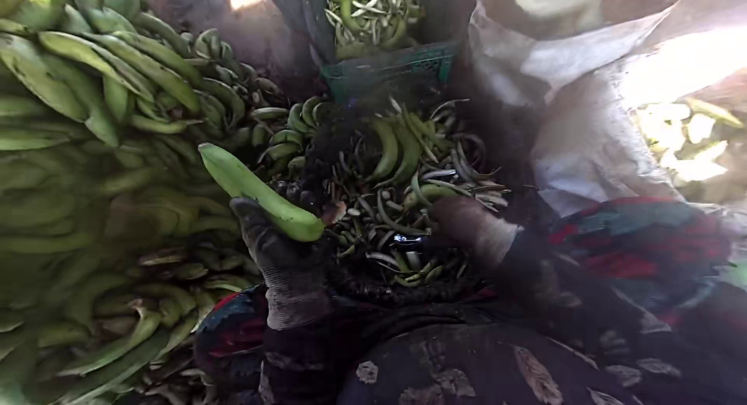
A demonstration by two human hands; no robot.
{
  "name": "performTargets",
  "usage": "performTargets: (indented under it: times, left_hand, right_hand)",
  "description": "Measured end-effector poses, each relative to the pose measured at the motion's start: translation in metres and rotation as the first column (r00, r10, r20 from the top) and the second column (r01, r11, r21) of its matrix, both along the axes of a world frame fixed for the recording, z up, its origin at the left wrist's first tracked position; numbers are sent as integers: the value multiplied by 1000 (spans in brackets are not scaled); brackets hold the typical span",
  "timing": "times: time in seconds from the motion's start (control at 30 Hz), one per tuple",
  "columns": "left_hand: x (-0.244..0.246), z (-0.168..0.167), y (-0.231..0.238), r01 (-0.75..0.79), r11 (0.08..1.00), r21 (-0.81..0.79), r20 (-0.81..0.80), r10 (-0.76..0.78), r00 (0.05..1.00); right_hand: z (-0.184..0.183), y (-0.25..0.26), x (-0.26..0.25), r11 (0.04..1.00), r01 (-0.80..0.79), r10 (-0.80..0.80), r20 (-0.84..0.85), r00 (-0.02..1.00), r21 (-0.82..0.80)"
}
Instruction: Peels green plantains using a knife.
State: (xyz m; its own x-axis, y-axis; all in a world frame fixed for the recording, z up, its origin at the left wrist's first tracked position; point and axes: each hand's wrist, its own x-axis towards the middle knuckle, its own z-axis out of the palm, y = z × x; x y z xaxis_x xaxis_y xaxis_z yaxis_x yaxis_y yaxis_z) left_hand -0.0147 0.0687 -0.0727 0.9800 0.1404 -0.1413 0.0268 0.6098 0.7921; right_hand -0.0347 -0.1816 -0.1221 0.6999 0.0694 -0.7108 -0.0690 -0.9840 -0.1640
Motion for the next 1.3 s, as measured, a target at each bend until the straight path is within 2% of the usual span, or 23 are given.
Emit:
performTargets:
  times: [0.07,0.1,0.17,0.23,0.3,0.4,0.5,0.53,0.6,0.63,0.73,0.8,0.87,0.97,1.0,1.03,1.07,1.1,1.17,1.2,1.23,1.3]
  left_hand:
    - [0,0,3,-46,997,68,1,46,999]
    - [0,-1,4,-82,991,102,-16,84,996]
    - [2,1,-1,-185,970,155,-23,191,981]
    - [3,2,-6,-225,965,137,17,225,974]
    - [4,0,-7,-211,976,55,62,208,976]
    - [7,-5,-9,-149,989,25,167,143,976]
    - [3,-4,-25,-270,947,174,265,219,939]
    - [-1,-2,-32,-311,926,213,303,240,922]
    - [-8,-1,-45,-364,888,280,424,226,877]
    - [-12,-1,-49,-374,870,322,492,184,851]
    - [-20,1,-53,-390,800,455,660,-9,751]
    - [-23,3,-55,-391,777,494,706,-96,702]
    - [-25,5,-59,-392,769,505,727,-134,673]
    - [-24,9,-62,-376,787,489,748,-157,645]
    - [-23,12,-64,-377,798,470,756,-144,638]
    - [-22,15,-68,-391,806,444,756,-102,647]
    - [-22,19,-74,-424,793,438,731,-40,682]
    - [-22,25,-79,-390,812,434,679,-11,734]
    - [-15,45,-91,-153,973,171,485,53,873]
    - [-8,53,-90,-45,995,86,387,9,922]
    - [-3,58,-87,36,999,38,293,-45,955]
    - [2,62,-78,97,995,19,108,-98,989]
  right_hand:
    - [-16,27,-20,987,-31,3,-178,984,-157]
    - [-24,33,-28,976,-66,20,-215,976,-207]
    - [-21,33,-28,981,-68,24,-234,972,-182]
    - [-2,20,-24,999,26,-33,-162,986,-44]
    - [14,-1,-27,963,182,-183,-15,983,200]
    - [38,-17,-39,775,318,-487,196,851,547]
    - [57,-10,-56,605,250,-639,273,719,756]
    - [61,-4,-62,513,224,-671,225,706,828]
    - [67,7,-72,287,233,-667,19,744,929]
    - [68,10,-76,242,261,-628,-54,776,935]
    - [68,18,-84,202,357,-528,-205,824,912]
    - [71,22,-86,194,430,-496,-290,819,882]
    - [72,25,-89,169,461,-490,-331,806,871]
    - [76,30,-90,74,456,-506,-361,783,887]
    - [78,31,-89,90,437,-517,-333,789,895]
    - [77,31,-88,154,413,-510,-285,811,898]
    - [72,30,-88,252,381,-452,-240,859,890]
    - [63,28,-86,366,335,-330,-215,919,868]
    - [46,27,-78,596,130,-67,-112,991,792]
    - [46,24,-68,644,3,-43,31,999,765]
    - [49,17,-58,653,-14,-142,140,980,757]
    - [68,-6,-50,586,46,-433,265,862,809]
